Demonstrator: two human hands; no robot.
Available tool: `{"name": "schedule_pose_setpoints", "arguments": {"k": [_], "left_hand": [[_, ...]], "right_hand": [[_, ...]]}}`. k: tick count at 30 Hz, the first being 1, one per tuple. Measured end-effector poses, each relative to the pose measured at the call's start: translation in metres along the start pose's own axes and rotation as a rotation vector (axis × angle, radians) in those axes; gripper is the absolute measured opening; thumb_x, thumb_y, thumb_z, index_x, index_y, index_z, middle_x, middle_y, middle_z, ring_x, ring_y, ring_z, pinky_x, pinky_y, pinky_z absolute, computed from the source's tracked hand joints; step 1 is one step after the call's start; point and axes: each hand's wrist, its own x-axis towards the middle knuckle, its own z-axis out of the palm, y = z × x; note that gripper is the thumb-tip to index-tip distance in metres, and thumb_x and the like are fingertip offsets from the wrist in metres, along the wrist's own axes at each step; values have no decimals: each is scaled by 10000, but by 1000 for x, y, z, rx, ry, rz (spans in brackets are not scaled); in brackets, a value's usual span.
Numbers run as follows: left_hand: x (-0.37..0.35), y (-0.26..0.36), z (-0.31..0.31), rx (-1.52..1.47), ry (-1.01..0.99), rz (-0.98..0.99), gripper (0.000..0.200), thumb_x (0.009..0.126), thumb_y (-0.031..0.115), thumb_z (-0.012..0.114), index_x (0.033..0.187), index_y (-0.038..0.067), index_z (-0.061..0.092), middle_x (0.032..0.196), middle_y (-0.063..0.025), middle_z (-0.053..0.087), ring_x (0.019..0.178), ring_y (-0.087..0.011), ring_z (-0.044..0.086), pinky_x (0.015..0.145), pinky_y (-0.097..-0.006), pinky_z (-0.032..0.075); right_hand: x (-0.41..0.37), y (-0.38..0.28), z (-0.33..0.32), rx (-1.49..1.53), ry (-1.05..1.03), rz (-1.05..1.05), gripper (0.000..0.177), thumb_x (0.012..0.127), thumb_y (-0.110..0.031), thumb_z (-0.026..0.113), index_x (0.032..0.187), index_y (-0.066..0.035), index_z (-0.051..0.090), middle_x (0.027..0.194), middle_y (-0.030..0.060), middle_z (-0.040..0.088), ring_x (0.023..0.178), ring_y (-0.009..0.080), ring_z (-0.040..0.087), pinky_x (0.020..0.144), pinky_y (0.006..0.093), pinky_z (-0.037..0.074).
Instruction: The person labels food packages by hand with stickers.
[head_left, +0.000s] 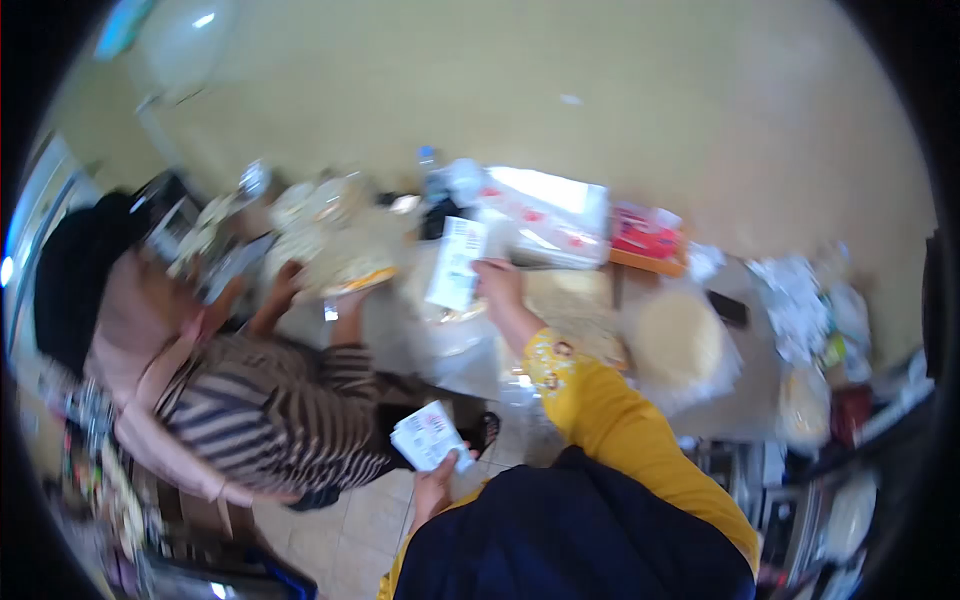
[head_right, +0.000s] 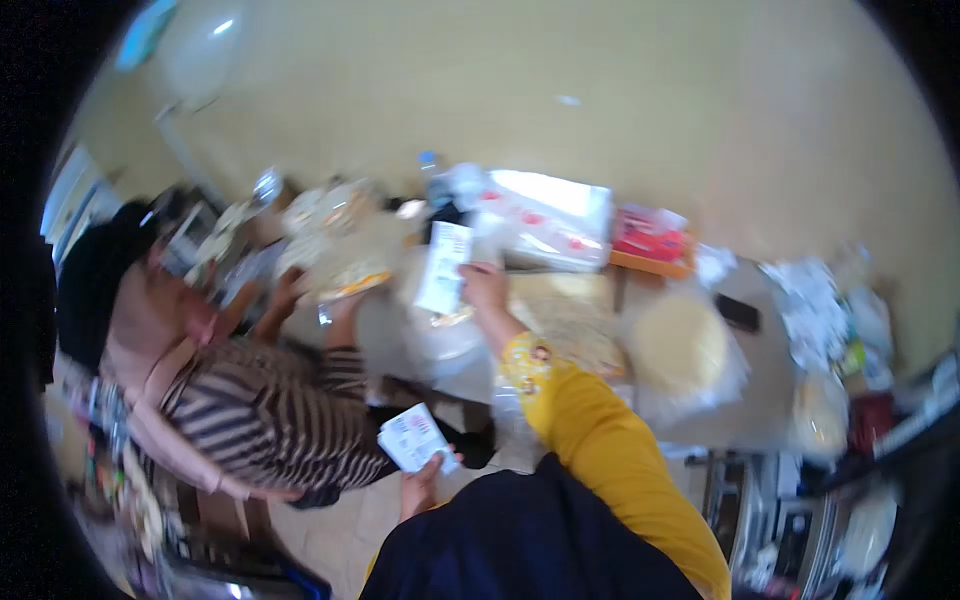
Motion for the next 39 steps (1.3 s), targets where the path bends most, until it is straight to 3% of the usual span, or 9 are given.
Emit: {"name": "schedule_pose_setpoints", "arguments": {"k": [4, 7, 11, 17, 24, 27, 31, 32, 39], "left_hand": [[2, -2, 1, 112, -23, 8, 377, 801, 96, 601, 1117, -65, 472, 988, -154, 591, 881, -274, 600, 790, -390, 462], [-1, -2, 1, 86, -60, 4, 386, 786, 93, 612, 1107, -66, 468, 949, -156, 592, 838, -279, 602, 757, -389, 473], [-12, 14, 10, 130, -98, -31, 380, 790, 75, 590, 1117, -62, 453, 948, -162, 592, 821, -284, 603, 743, -394, 480], [-18, -3, 66, 193, -158, -127, 361, 800, 53, 556, 1124, -60, 445, 957, -169, 590, 811, -281, 604, 736, -391, 488], [-42, -45, 156, 198, -187, -162, 350, 807, 31, 526, 1137, -44, 437, 965, -172, 584, 818, -284, 603, 754, -401, 490], [-60, -64, 197, 220, -157, -192, 351, 812, 30, 519, 1143, -41, 430, 963, -172, 581, 829, -293, 603, 766, -402, 487], [-70, -96, 237, 218, -135, -234, 356, 823, 50, 520, 1153, -38, 419, 966, -173, 581, 843, -302, 602, 772, -401, 486], [-70, -102, 242, 233, -152, -237, 357, 825, 55, 521, 1155, -36, 418, 968, -174, 581, 847, -302, 602, 770, -402, 487], [-74, -125, 285, 321, -153, -265, 342, 833, 64, 522, 1147, -29, 423, 978, -178, 579, 862, -302, 598, 753, -407, 500]], "right_hand": [[-48, -82, -32, 195, -75, -90, 166, 724, -62, 669, 856, 8, 598, 801, 72, 607, 733, 172, 596, 632, 275, 493], [-112, -154, -75, 121, -89, -123, 183, 746, -87, 660, 876, 24, 595, 827, 79, 608, 731, 161, 595, 651, 273, 483], [-195, -241, -149, -128, 110, -271, 134, 733, -63, 664, 838, 8, 623, 774, 61, 617, 695, 132, 590, 608, 259, 479], [-259, -332, -294, -188, 411, -322, 71, 738, -35, 658, 788, -10, 613, 732, 49, 622, 620, 98, 579, 535, 205, 456], [-234, -312, -485, -106, 593, -321, 74, 734, -17, 653, 785, -14, 600, 699, 30, 603, 557, 76, 540, 484, 182, 427], [-229, -292, -529, -13, 711, -328, 49, 751, -40, 647, 777, -35, 607, 670, 10, 601, 516, 53, 516, 452, 168, 394], [-234, -223, -603, 167, 780, -175, 111, 758, -39, 626, 861, -17, 591, 808, 50, 615, 671, 131, 585, 598, 253, 488], [-238, -206, -622, 302, 752, -137, 134, 765, -25, 596, 893, -22, 557, 872, 74, 600, 755, 187, 594, 685, 329, 503], [-333, -205, -662, 266, 770, 133, 129, 761, -25, 580, 869, -44, 512, 843, 89, 590, 755, 222, 603, 683, 379, 509]]}}
